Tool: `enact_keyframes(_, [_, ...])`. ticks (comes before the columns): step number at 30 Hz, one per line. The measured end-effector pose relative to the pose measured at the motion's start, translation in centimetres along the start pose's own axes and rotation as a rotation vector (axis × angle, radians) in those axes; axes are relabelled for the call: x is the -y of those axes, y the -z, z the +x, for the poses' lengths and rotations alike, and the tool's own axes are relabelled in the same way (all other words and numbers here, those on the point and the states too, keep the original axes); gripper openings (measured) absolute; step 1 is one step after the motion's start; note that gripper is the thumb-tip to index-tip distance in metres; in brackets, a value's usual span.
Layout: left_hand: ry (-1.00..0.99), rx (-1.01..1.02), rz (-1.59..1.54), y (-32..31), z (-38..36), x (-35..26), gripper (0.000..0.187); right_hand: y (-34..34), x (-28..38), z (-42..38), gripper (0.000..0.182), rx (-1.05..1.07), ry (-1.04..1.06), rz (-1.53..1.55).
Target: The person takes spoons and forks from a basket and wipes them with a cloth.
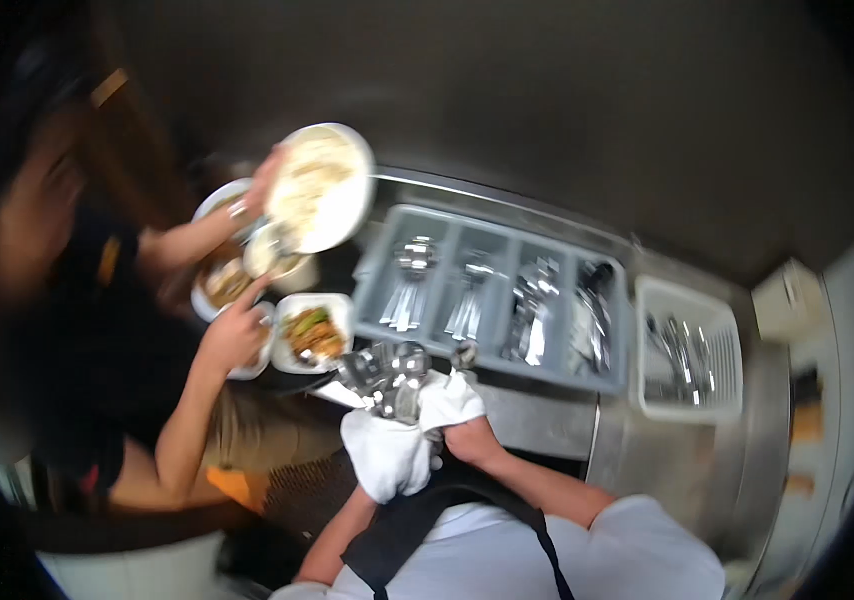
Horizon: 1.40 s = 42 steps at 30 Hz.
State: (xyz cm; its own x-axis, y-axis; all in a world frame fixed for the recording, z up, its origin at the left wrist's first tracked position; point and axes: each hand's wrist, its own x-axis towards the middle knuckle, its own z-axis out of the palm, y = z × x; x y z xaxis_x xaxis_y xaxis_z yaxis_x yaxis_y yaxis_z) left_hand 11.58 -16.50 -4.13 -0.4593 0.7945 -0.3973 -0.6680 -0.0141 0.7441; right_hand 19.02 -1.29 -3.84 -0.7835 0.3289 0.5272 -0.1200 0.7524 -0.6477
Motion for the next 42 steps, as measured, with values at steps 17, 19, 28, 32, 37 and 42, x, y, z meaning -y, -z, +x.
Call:
enact_keyframes(17, [-0.399,0.739,0.914,-12.6,1.9,-8.7,0.012,12.1,-2.0,-2.6,0.031,-0.518,-0.901,1.333])
enact_keyframes(19, [-0.205,0.705,0.955,-13.0,2.0,-8.9,0.013,11.4,0.2,-2.1,0.032,-0.577,-0.763,1.042])
enact_keyframes(28, [-0.585,0.882,1.53,-10.6,2.7,-7.0,0.019,12.5,-1.2,-3.3,0.013,-0.357,-0.525,-0.661])
enact_keyframes(32, [-0.893,0.934,1.565,-8.8,3.1,-6.2,0.021,8.2,-1.0,-3.1,0.015,-0.954,-0.909,0.839])
enact_keyframes(37, [-0.155,0.798,1.01,-7.6,2.6,-5.2,0.019,6.0,-0.8,-1.2,0.025,-0.606,-0.79,0.597])
enact_keyframes(42, [-0.704,0.775,1.152,-8.0,2.4,-7.7,0.014,4.8,-0.6,-0.9,0.03,-0.324,-0.682,0.168])
